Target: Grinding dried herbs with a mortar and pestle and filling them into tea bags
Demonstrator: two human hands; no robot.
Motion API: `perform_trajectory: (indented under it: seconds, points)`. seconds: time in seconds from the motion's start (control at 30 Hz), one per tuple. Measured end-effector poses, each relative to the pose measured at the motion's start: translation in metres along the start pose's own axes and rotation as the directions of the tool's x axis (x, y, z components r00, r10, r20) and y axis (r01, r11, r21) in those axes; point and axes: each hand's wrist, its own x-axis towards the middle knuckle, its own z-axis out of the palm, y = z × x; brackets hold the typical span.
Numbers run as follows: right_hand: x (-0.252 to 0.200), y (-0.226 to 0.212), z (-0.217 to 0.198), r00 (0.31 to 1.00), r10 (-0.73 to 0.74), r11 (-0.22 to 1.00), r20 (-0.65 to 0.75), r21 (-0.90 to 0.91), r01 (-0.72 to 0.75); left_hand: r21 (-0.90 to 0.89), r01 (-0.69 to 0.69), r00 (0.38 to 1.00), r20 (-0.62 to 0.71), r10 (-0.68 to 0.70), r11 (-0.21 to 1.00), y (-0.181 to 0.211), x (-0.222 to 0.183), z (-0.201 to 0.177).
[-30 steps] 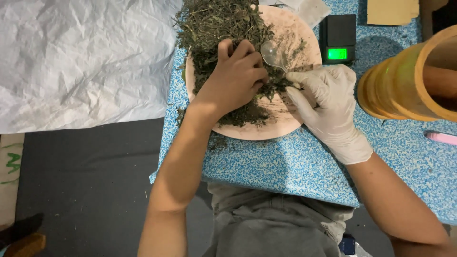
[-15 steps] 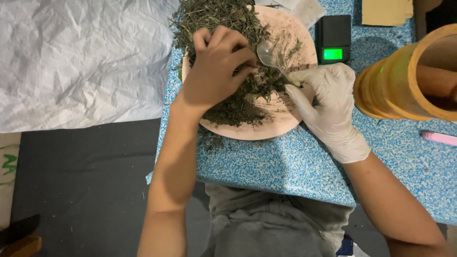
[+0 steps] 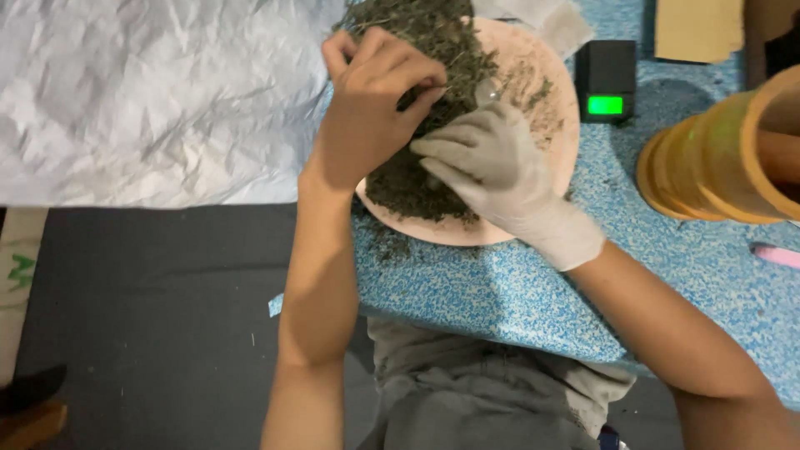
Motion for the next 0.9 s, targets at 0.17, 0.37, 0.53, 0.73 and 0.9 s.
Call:
perform_trajectory:
  seconds: [0.17, 0.37, 0.53, 0.73, 0.9]
  points:
    - [-0.011, 0.010, -0.050, 0.996, 0.059, 0.994, -0.070, 0.094, -0.052, -0.050, 0.062, 0.997, 0.053, -0.059, 0.997, -0.014, -0.011, 0.018]
    - [-0.060, 0.025, -0.064, 0.963, 0.211, 0.977, -0.170, 0.024, -0.210, -0.042, 0.191, 0.966, 0.189, -0.180, 0.981, 0.000, -0.002, 0.007]
    - [-0.054, 0.026, -0.064, 0.987, 0.140, 0.976, -0.077, -0.155, -0.151, 0.069, 0.179, 0.975, 0.123, -0.187, 0.981, -0.006, -0.006, 0.021]
    - [-0.071, 0.025, -0.051, 0.975, 0.222, 0.909, 0.023, -0.366, -0.198, 0.188, 0.298, 0.945, 0.076, -0.317, 0.936, 0.002, -0.003, 0.031]
    - [-0.061, 0.027, -0.055, 0.980, 0.200, 0.925, 0.009, -0.331, -0.186, 0.132, 0.428, 0.850, 0.278, -0.448, 0.894, 0.017, 0.008, 0.038]
